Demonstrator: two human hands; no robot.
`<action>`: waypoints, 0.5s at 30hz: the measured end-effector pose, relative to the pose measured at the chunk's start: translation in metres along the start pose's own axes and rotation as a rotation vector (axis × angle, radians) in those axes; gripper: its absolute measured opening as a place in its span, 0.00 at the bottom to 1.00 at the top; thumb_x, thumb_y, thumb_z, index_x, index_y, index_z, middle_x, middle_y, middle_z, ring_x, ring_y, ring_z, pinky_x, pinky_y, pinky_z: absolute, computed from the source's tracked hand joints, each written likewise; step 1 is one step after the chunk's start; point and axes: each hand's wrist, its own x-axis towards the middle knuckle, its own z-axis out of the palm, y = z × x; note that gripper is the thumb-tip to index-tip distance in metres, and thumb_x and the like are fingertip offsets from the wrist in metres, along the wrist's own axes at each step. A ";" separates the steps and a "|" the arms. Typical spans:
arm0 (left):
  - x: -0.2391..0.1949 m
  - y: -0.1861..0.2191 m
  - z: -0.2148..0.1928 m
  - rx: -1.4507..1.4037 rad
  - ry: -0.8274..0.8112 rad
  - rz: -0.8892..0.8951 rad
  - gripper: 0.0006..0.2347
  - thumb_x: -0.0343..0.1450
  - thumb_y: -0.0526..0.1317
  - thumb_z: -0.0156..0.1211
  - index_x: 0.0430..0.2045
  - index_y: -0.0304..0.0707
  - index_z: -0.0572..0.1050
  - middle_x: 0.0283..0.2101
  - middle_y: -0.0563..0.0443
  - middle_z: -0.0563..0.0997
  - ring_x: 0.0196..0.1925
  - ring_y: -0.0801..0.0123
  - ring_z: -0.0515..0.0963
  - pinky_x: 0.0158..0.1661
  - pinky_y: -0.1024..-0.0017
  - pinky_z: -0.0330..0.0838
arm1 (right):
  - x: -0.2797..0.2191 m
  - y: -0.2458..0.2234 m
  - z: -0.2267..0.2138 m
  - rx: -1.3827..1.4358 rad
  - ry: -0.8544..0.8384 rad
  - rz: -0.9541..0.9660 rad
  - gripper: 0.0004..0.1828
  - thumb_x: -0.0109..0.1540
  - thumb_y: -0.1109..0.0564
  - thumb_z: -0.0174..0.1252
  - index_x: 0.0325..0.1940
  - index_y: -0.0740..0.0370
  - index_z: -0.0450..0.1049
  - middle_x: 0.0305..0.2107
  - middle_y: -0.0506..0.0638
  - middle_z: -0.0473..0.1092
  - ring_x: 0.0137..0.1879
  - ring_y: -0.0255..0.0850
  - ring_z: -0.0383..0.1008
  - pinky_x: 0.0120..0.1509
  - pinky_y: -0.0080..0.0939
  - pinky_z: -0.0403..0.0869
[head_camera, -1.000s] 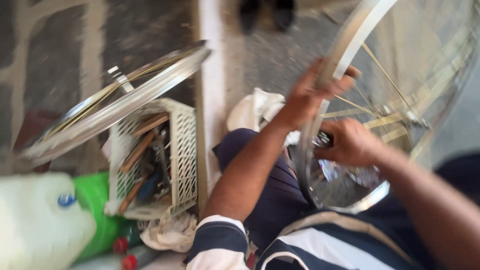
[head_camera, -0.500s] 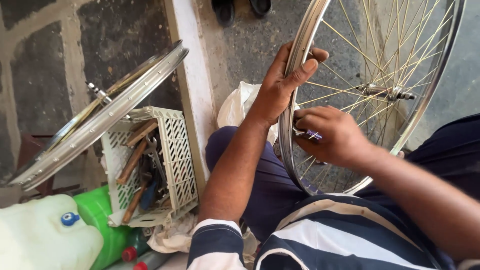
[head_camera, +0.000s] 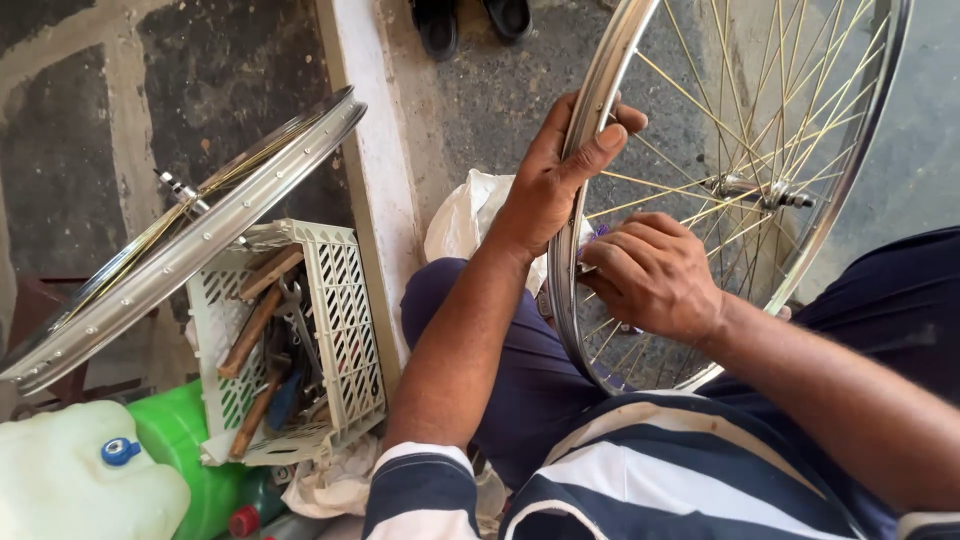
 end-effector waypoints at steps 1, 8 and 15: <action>0.001 0.002 0.000 0.001 -0.002 0.003 0.16 0.78 0.48 0.59 0.57 0.43 0.72 0.57 0.51 0.80 0.66 0.64 0.76 0.70 0.60 0.67 | 0.002 0.000 -0.001 -0.009 0.084 -0.037 0.13 0.60 0.52 0.65 0.42 0.60 0.73 0.35 0.53 0.76 0.41 0.49 0.79 0.52 0.52 0.76; 0.000 0.002 0.003 0.009 0.002 0.015 0.16 0.79 0.49 0.59 0.57 0.42 0.72 0.56 0.51 0.81 0.66 0.65 0.76 0.71 0.63 0.67 | 0.001 0.026 0.020 -0.085 -0.547 0.265 0.16 0.57 0.46 0.68 0.31 0.58 0.72 0.24 0.50 0.73 0.32 0.48 0.77 0.40 0.52 0.76; 0.000 -0.003 0.001 -0.024 -0.020 0.022 0.17 0.79 0.49 0.60 0.58 0.41 0.71 0.57 0.51 0.80 0.66 0.66 0.76 0.71 0.63 0.68 | -0.020 0.026 0.048 -0.116 -0.360 0.310 0.12 0.52 0.52 0.67 0.30 0.57 0.71 0.20 0.50 0.69 0.29 0.51 0.73 0.36 0.53 0.72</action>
